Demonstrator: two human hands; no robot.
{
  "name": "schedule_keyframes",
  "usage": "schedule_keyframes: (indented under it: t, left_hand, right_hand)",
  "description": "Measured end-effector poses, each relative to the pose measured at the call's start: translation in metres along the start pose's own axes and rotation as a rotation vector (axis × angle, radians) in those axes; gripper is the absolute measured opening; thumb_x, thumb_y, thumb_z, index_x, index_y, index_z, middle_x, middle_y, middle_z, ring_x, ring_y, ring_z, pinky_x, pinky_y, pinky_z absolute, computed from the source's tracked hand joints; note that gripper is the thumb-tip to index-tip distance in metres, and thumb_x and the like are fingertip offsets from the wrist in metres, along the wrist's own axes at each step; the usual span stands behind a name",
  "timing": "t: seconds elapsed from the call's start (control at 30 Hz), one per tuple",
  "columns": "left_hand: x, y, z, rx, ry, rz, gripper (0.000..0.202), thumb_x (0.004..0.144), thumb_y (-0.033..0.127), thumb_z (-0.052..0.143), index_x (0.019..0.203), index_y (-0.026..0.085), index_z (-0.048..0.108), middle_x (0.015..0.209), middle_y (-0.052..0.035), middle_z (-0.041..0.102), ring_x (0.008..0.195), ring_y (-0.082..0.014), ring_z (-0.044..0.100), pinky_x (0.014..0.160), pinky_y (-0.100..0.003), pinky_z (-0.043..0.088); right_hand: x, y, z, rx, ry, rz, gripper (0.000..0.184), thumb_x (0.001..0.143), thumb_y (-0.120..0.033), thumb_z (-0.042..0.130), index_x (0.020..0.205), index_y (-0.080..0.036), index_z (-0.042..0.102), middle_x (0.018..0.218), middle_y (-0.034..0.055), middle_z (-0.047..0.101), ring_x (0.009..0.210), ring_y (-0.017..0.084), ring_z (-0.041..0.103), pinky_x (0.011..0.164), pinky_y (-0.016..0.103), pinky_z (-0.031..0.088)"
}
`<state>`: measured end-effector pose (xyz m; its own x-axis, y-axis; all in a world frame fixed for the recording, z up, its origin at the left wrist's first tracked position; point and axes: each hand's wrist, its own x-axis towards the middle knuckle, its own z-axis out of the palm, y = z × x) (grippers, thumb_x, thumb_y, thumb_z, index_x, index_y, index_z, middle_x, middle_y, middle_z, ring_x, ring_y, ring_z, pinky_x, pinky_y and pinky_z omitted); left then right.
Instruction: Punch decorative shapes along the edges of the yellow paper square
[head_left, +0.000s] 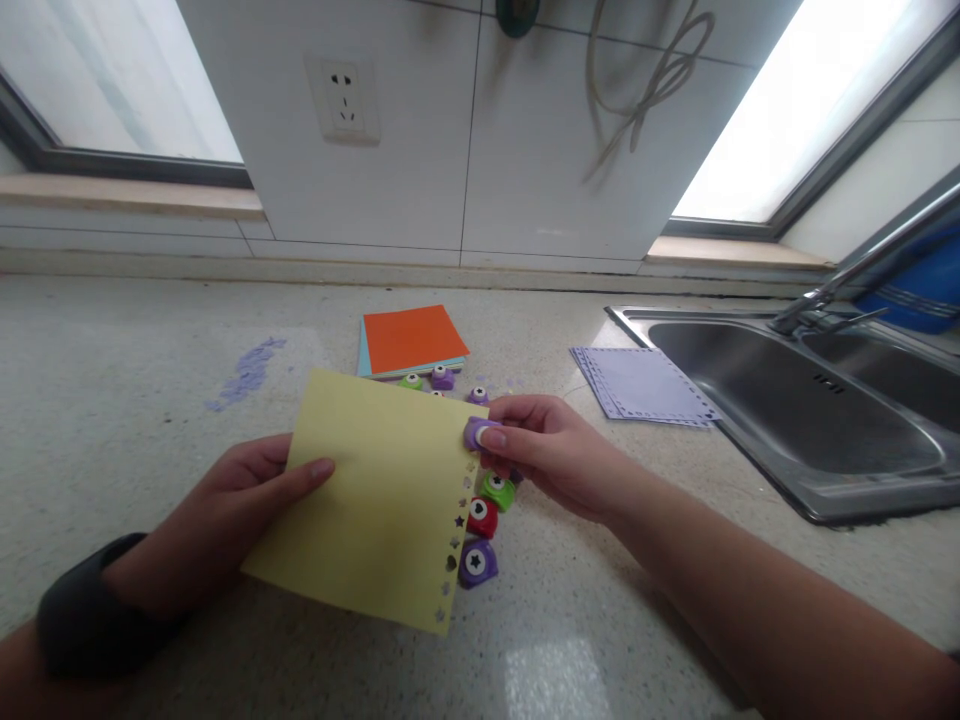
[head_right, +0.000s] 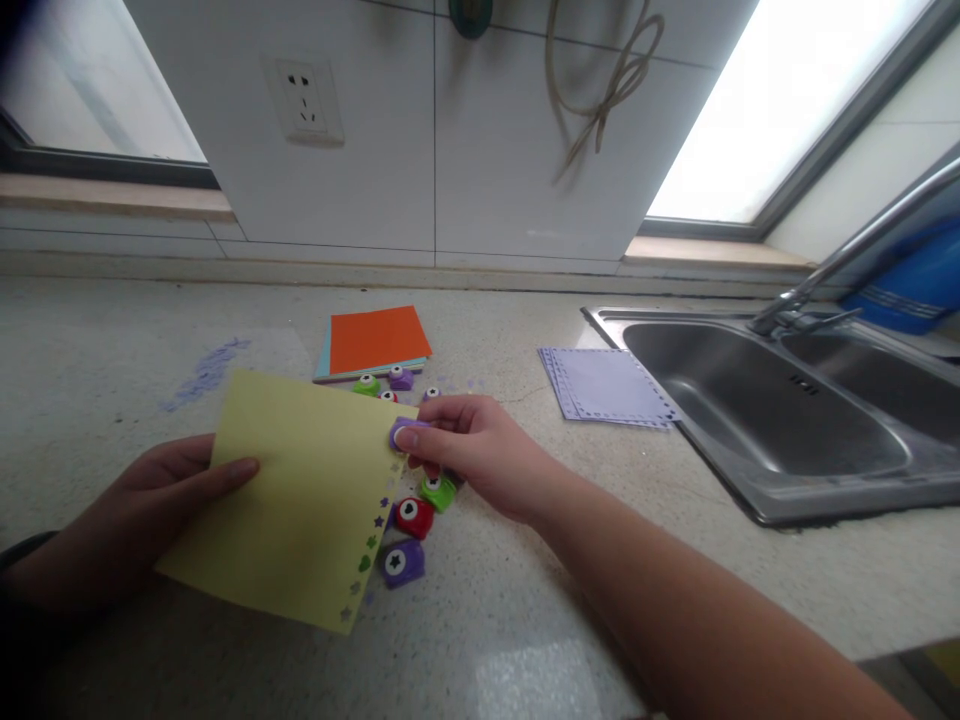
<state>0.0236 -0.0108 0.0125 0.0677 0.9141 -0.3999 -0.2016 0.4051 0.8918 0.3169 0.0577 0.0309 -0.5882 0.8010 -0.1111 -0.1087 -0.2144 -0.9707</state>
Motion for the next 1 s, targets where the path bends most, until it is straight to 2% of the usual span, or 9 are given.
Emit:
schedule_keyframes:
  t: [0.23,0.4,0.7,1.0]
  left_hand:
    - [0.0003,0.0004,0.0001,-0.002,0.005,-0.011,0.034,0.076,0.038,0.081,0.102,0.016,0.079,0.078,-0.0058,0.082,0.067,-0.0298,0.079,0.058,-0.038,0.063]
    - [-0.0002,0.0051,-0.0007,0.059,-0.021,-0.074,0.035,0.077,0.038,0.084,0.104,0.016,0.076,0.086,-0.0087,0.083,0.072,-0.0291,0.08,0.063,-0.036,0.065]
    - [0.0,0.0035,-0.0022,0.06,-0.013,-0.089,0.036,0.074,0.039,0.086,0.102,0.019,0.078,0.085,-0.0086,0.083,0.073,-0.0301,0.08,0.062,-0.035,0.065]
    - [-0.0015,0.0067,0.0008,0.051,-0.025,-0.082,0.031,0.079,0.035,0.083,0.103,0.016,0.077,0.086,-0.0074,0.084,0.073,-0.0277,0.08,0.063,-0.033,0.065]
  right_hand:
    - [-0.0004,-0.0001,0.0001,-0.018,0.002,-0.012,0.03,0.078,-0.039,0.086,0.076,-0.015,0.068,0.066,-0.0013,0.064,0.058,0.008,0.055,0.053,0.022,0.038]
    - [-0.0002,0.0014,-0.0005,0.008,-0.009,0.0,0.031,0.077,-0.038,0.087,0.078,-0.015,0.068,0.066,-0.0011,0.066,0.058,0.008,0.056,0.054,0.021,0.039]
    - [0.0,0.0022,-0.0004,-0.006,0.006,-0.011,0.032,0.076,-0.039,0.088,0.078,-0.015,0.067,0.066,-0.0007,0.066,0.057,0.008,0.056,0.053,0.021,0.038]
    - [0.0003,0.0021,0.0002,-0.011,-0.001,-0.015,0.032,0.076,-0.039,0.088,0.079,-0.015,0.068,0.067,-0.0006,0.066,0.058,0.008,0.057,0.053,0.02,0.04]
